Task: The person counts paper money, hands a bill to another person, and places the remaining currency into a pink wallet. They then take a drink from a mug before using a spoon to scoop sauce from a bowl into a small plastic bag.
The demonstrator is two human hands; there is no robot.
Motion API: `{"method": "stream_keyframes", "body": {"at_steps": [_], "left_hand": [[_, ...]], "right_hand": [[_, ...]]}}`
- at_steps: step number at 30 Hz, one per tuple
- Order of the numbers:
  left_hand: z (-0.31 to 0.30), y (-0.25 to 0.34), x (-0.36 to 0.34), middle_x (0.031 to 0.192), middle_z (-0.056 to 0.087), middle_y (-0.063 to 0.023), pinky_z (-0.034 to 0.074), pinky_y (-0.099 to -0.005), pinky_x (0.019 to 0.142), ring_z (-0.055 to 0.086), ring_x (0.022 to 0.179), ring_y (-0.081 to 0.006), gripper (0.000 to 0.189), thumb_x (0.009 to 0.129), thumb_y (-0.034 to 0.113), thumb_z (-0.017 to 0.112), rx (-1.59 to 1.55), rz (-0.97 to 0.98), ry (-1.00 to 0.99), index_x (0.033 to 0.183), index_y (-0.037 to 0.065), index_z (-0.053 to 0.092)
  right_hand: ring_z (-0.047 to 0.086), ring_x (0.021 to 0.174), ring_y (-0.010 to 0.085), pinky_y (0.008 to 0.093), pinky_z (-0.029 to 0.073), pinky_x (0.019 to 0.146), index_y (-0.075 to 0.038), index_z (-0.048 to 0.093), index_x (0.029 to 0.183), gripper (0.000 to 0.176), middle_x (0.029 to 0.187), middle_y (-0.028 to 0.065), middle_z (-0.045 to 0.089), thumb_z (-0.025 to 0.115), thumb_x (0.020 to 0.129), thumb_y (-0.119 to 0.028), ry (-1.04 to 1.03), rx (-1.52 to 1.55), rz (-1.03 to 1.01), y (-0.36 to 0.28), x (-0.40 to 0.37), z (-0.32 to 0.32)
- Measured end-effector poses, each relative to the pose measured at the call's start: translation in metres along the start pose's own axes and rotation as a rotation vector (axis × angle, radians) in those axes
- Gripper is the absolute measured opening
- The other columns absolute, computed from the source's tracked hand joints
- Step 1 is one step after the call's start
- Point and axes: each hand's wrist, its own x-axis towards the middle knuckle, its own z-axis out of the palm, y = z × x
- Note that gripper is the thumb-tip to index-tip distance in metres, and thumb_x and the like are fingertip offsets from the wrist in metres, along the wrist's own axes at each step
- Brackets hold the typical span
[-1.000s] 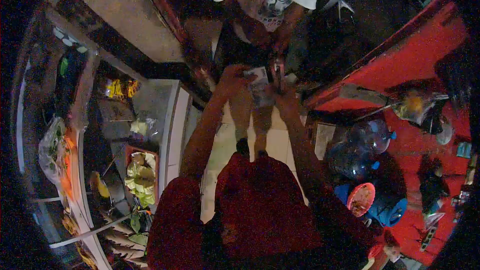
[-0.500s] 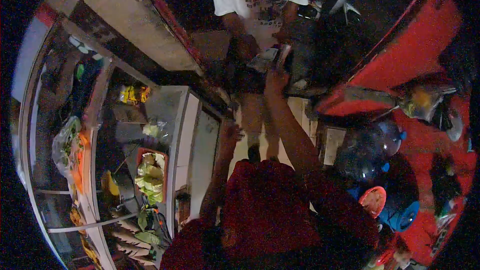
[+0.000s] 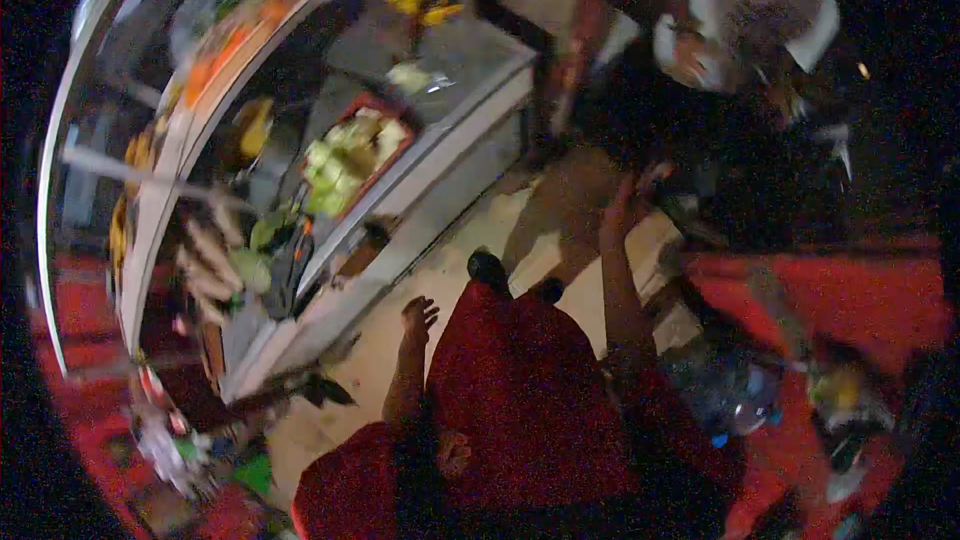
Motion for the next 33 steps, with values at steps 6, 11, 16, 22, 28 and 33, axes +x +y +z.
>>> {"method": "stream_keyframes", "body": {"at_steps": [6, 11, 16, 22, 28, 33], "left_hand": [[-0.045, 0.021, -0.027, 0.105, 0.064, -0.0141, 0.052, -0.0347, 0.065, 0.066, 0.084, -0.0264, 0.04, 0.09, 0.026, 0.057, -0.341, 0.248, 0.019, 0.122, 0.005, 0.048], [-0.115, -0.07, 0.077, 0.089, 0.068, -0.0181, 0.053, -0.0362, 0.056, 0.068, 0.071, -0.0249, 0.029, 0.087, 0.028, 0.058, 0.683, 0.562, 0.039, 0.103, 0.004, 0.062], [-0.146, -0.098, 0.009, 0.088, 0.068, -0.0184, 0.053, -0.035, 0.06, 0.068, 0.074, -0.0255, 0.028, 0.086, 0.028, 0.059, 0.384, 0.382, 0.165, 0.1, 0.004, 0.063], [-0.302, -0.174, -0.037, 0.087, 0.068, -0.0176, 0.054, -0.0336, 0.065, 0.068, 0.078, -0.0257, 0.028, 0.084, 0.027, 0.06, 0.259, 0.233, 0.446, 0.1, 0.004, 0.064], [-0.383, -0.251, -0.114, 0.087, 0.062, -0.0083, 0.053, -0.0313, 0.065, 0.061, 0.077, -0.0201, 0.031, 0.087, 0.03, 0.06, -0.361, 0.298, 0.607, 0.105, 0.004, 0.058], [-0.392, -0.242, -0.152, 0.093, 0.061, -0.0084, 0.052, -0.0288, 0.064, 0.06, 0.078, -0.0167, 0.03, 0.089, 0.028, 0.06, -0.683, 0.414, 0.578, 0.107, 0.003, 0.056]], "right_hand": [[0.048, 0.068, 0.016, 0.0329, 0.042, 0.067, -0.007, 0.055, 0.076, 0.025, 0.07, 0.0051, 0.05, 0.062, 0.087, -0.028, -0.709, -0.393, 0.548, 0.085, -0.161, -0.09], [0.044, 0.063, 0.0117, 0.0312, 0.039, 0.062, -0.01, 0.053, 0.079, 0.021, 0.063, 0.0011, 0.044, 0.057, 0.091, -0.026, -1.379, -0.111, 0.755, 0.195, -0.237, -0.069], [0.041, 0.063, 0.0121, 0.0283, 0.034, 0.058, -0.006, 0.051, 0.082, 0.021, 0.064, 0.0014, 0.043, 0.053, 0.092, -0.024, -1.878, -0.681, 0.46, 0.054, -0.425, 0.028], [0.059, 0.092, 0.0335, 0.0391, 0.046, 0.079, -0.004, 0.049, 0.126, 0.047, 0.108, 0.0202, 0.059, 0.062, 0.087, -0.026, -2.292, -0.29, -0.234, 0.049, -0.644, 0.099], [0.049, 0.113, 0.0358, 0.0428, 0.043, 0.091, 0.0, 0.045, 0.128, 0.048, 0.123, 0.0187, 0.05, 0.057, 0.084, -0.016, -2.486, -0.602, -0.925, 0.093, -0.823, 0.165], [0.044, 0.118, 0.0328, 0.0482, 0.038, 0.097, 0.001, 0.044, 0.129, 0.049, 0.121, 0.017, 0.05, 0.054, 0.084, -0.016, -2.254, -0.529, -0.946, 0.157, -0.88, 0.16]]}}
